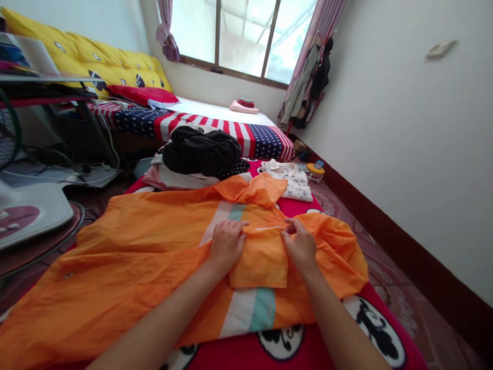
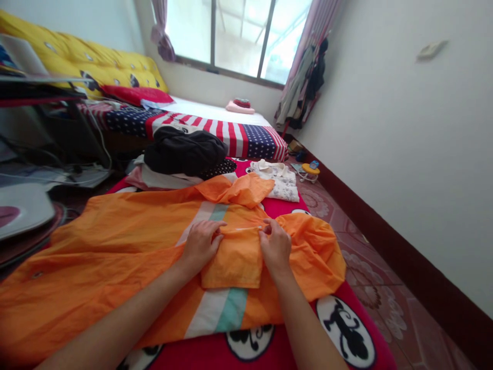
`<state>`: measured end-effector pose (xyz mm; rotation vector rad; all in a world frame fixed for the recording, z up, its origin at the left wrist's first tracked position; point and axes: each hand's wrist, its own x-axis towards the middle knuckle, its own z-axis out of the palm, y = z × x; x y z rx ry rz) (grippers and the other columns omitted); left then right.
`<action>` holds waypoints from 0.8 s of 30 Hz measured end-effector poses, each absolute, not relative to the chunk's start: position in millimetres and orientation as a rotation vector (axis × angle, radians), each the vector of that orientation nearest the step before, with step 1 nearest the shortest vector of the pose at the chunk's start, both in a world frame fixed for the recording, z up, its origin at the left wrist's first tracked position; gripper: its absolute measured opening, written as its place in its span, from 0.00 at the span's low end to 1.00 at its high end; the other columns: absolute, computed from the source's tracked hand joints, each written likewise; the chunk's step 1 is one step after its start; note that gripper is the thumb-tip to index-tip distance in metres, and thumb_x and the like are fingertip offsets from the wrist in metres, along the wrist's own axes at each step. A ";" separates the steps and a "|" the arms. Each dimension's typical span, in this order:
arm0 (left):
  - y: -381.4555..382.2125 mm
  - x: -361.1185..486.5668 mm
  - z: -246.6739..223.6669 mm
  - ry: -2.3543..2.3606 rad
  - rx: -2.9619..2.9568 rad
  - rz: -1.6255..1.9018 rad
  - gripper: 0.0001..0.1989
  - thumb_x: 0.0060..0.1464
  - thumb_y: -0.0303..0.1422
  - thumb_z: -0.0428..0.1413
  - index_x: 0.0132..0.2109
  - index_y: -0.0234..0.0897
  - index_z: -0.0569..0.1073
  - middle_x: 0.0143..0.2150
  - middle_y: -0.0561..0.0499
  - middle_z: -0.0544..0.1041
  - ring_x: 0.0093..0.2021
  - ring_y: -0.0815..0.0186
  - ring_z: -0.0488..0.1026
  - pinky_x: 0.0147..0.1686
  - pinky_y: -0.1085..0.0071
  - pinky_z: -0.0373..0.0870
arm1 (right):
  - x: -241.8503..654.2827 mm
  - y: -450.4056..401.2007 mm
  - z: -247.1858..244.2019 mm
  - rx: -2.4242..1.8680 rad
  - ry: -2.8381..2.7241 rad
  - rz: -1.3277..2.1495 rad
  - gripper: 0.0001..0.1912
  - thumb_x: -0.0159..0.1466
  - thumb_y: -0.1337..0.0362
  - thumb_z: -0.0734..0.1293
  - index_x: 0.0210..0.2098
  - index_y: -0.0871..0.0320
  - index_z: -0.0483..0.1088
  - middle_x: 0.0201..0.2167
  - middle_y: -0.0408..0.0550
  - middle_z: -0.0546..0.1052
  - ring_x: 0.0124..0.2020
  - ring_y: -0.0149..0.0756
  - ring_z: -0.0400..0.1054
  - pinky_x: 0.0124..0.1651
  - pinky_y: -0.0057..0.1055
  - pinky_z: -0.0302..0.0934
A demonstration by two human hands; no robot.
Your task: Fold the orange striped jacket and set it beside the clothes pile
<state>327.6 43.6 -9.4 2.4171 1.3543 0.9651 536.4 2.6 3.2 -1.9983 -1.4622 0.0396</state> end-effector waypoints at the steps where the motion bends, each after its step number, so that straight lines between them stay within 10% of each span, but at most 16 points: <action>1: 42.6 328.3 -6.6 1.389 2.431 0.995 0.14 0.54 0.25 0.54 0.48 0.39 0.74 0.39 0.48 0.75 0.44 0.56 0.70 0.48 0.58 0.65 | 535.0 5.9 6.5 -1.986 -1.474 -0.004 0.15 0.59 0.65 0.64 0.46 0.55 0.69 0.32 0.41 0.77 0.37 0.36 0.71 0.41 0.31 0.58; 9: 29.7 352.8 -18.0 1.070 2.532 0.904 0.11 0.59 0.25 0.49 0.42 0.37 0.76 0.43 0.47 0.77 0.46 0.61 0.72 0.52 0.63 0.67 | 511.7 14.9 10.3 -2.055 -1.678 -0.291 0.14 0.62 0.68 0.62 0.48 0.59 0.71 0.41 0.51 0.78 0.45 0.43 0.69 0.50 0.39 0.56; 15: 24.4 355.8 -49.4 1.106 2.559 0.666 0.23 0.59 0.31 0.49 0.62 0.35 0.65 0.64 0.43 0.65 0.64 0.58 0.60 0.64 0.55 0.54 | 470.5 -7.5 -15.5 -1.805 -2.084 -0.036 0.25 0.69 0.56 0.55 0.61 0.59 0.61 0.63 0.51 0.64 0.64 0.40 0.55 0.66 0.43 0.44; 24: 19.5 342.0 -51.9 1.246 2.666 0.557 0.29 0.59 0.45 0.50 0.66 0.44 0.59 0.70 0.49 0.52 0.69 0.54 0.47 0.66 0.52 0.47 | 504.9 -5.3 -49.6 -2.082 -2.107 -0.081 0.30 0.69 0.50 0.53 0.67 0.53 0.52 0.69 0.46 0.49 0.70 0.42 0.41 0.67 0.50 0.40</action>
